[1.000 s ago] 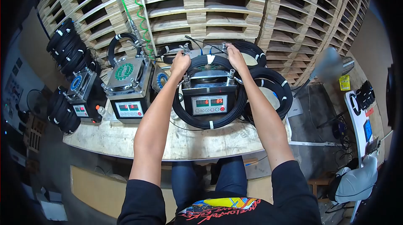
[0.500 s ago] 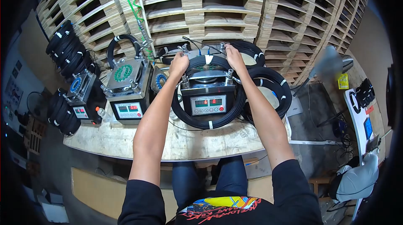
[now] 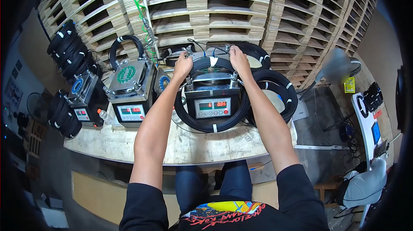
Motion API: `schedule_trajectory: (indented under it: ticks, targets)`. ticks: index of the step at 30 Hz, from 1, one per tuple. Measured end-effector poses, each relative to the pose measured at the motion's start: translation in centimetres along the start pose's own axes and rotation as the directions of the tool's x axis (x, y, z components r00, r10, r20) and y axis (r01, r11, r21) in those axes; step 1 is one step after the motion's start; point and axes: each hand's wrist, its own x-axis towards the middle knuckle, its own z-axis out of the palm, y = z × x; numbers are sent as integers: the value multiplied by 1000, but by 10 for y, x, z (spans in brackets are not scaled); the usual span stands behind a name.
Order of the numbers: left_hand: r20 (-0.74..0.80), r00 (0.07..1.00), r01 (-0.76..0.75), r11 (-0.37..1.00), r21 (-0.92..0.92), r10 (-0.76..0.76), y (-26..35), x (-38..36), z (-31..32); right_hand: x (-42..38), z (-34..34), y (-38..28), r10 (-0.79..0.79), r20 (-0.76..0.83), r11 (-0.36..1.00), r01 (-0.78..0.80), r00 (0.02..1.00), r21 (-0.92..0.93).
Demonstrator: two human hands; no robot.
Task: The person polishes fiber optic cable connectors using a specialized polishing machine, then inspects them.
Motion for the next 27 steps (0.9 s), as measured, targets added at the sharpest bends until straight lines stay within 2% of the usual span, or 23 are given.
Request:
schedule_trajectory:
  ticks: [1,3,7,9,12,15,19,22,24,27]
  targets:
    - [0,1000,3,1000,20,-3,2,-1,-1,-6,-6,-9,1,-1,1000,-1,1000,3]
    - [2,1000,6,999,41,-6,2,-1,-1,-17,-14,-22,119,-7,989,-119,993,-86]
    - [-20,998,64,994,86,-63,4,-1,-1,2,2,5,87,20,995,-86,996,-45]
    - [-19,997,81,993,82,-80,5,-1,-2,20,17,25,-178,-28,971,180,984,155]
    - [-23,997,70,995,65,-69,3,0,0,20,18,28,-186,-35,968,190,982,163]
    - [-28,999,35,999,36,-34,0,3,0,14,12,19,-113,-22,981,115,993,154]
    - [-41,999,22,999,23,-21,2,1,0,7,6,11,-124,-43,978,130,991,164]
    - [-63,998,-25,998,60,28,-5,5,1,0,2,4,-69,-48,992,74,996,104]
    - [2,994,-112,994,-3,112,-8,7,0,-1,-1,1,-2,-32,997,5,999,75]
    - [-10,1000,-28,999,38,28,-3,3,-1,13,13,19,-70,-49,990,75,996,120]
